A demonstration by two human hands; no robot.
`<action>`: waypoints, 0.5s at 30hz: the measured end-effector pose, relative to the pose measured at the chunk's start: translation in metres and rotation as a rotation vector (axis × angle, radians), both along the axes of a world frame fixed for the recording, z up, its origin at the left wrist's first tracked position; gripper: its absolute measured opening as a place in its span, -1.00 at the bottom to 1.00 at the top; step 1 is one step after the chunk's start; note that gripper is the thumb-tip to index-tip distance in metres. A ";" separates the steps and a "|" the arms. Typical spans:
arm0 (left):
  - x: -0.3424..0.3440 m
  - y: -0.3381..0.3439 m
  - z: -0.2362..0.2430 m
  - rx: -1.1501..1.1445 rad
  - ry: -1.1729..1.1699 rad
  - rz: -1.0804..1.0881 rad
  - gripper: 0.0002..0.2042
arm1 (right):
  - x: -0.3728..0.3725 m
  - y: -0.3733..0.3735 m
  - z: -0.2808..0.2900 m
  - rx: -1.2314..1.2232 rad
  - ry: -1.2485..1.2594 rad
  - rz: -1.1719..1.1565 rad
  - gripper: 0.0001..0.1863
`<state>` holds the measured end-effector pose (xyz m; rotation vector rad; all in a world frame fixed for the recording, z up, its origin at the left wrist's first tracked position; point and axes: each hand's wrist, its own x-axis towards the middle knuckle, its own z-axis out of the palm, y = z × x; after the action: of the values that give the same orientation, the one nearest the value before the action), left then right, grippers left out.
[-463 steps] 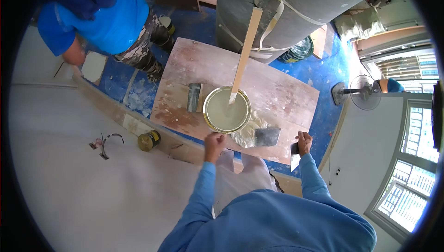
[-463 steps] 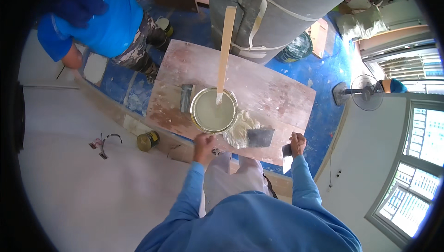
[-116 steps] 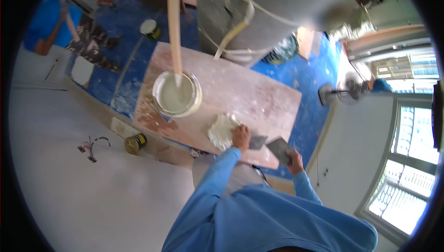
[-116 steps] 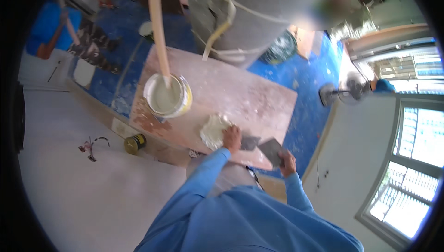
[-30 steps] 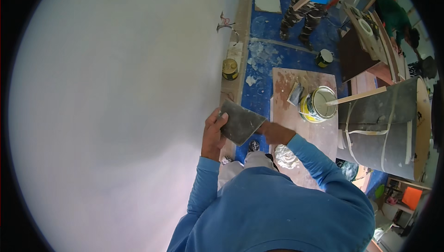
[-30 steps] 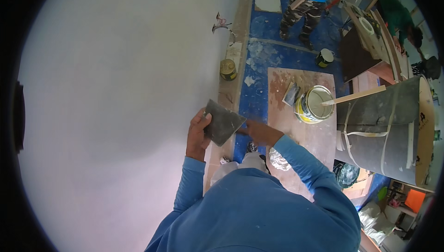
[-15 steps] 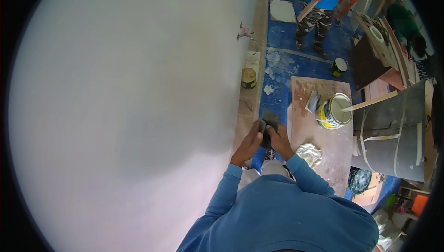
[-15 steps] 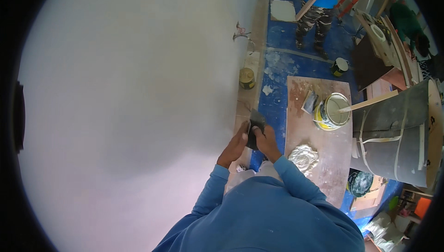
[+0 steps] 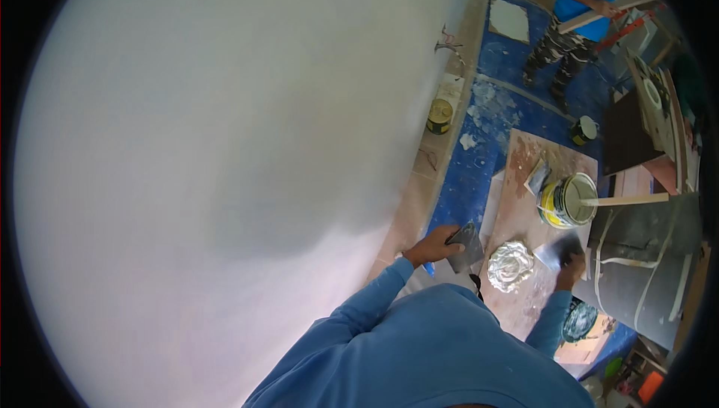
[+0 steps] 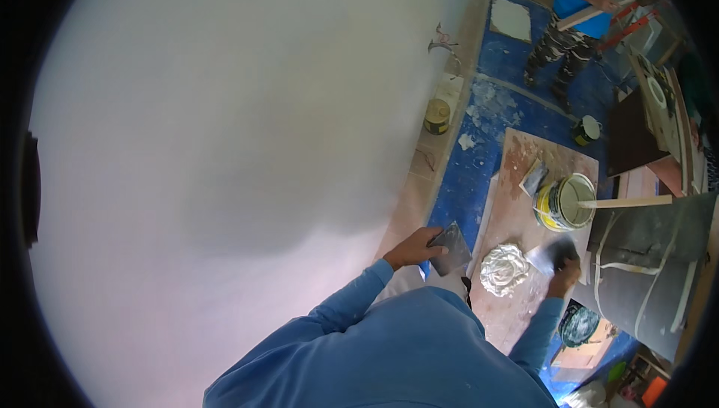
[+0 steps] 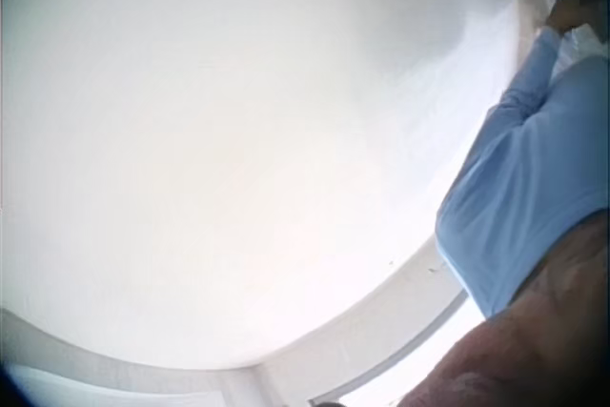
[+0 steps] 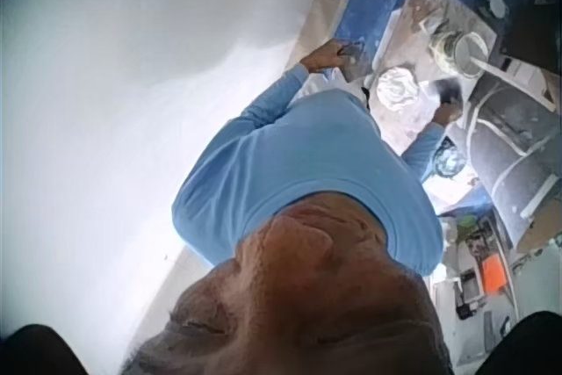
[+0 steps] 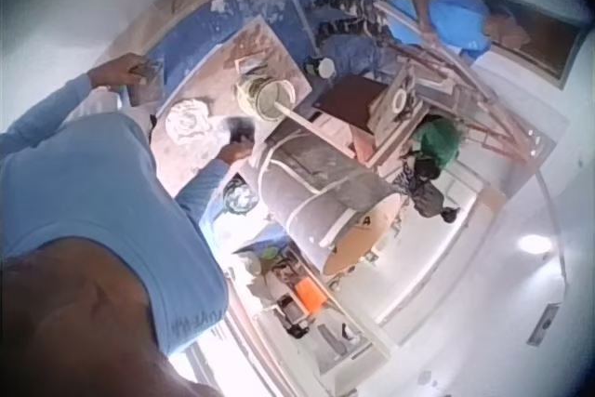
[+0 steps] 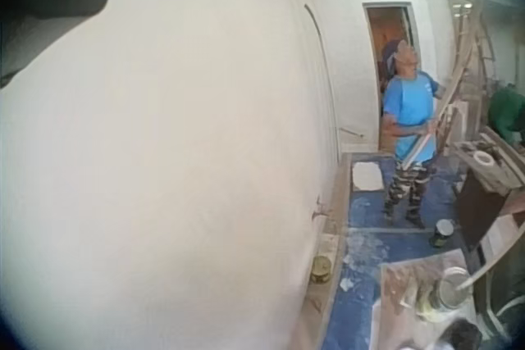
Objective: The person applies patching compound to a wall using a putty knife and then sands the surface with a sanding block.
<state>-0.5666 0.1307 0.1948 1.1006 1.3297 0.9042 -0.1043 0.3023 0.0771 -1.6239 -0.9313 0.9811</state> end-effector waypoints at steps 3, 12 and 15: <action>0.005 -0.024 -0.027 -0.210 -0.414 0.216 -0.68 | 0.035 0.038 0.027 -0.274 0.144 -0.321 -0.38; 0.019 0.006 -0.029 -0.281 -0.711 0.664 -0.65 | 0.067 0.130 0.032 -0.070 -0.049 -0.012 -0.26; 0.024 0.004 -0.041 -0.307 -0.537 0.696 -0.65 | 0.017 0.117 0.075 -0.228 -0.119 0.017 -0.05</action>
<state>-0.5423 0.1348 0.1533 0.1063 1.3342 1.3253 -0.0875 0.4197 0.1525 -1.8849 -0.9406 1.0419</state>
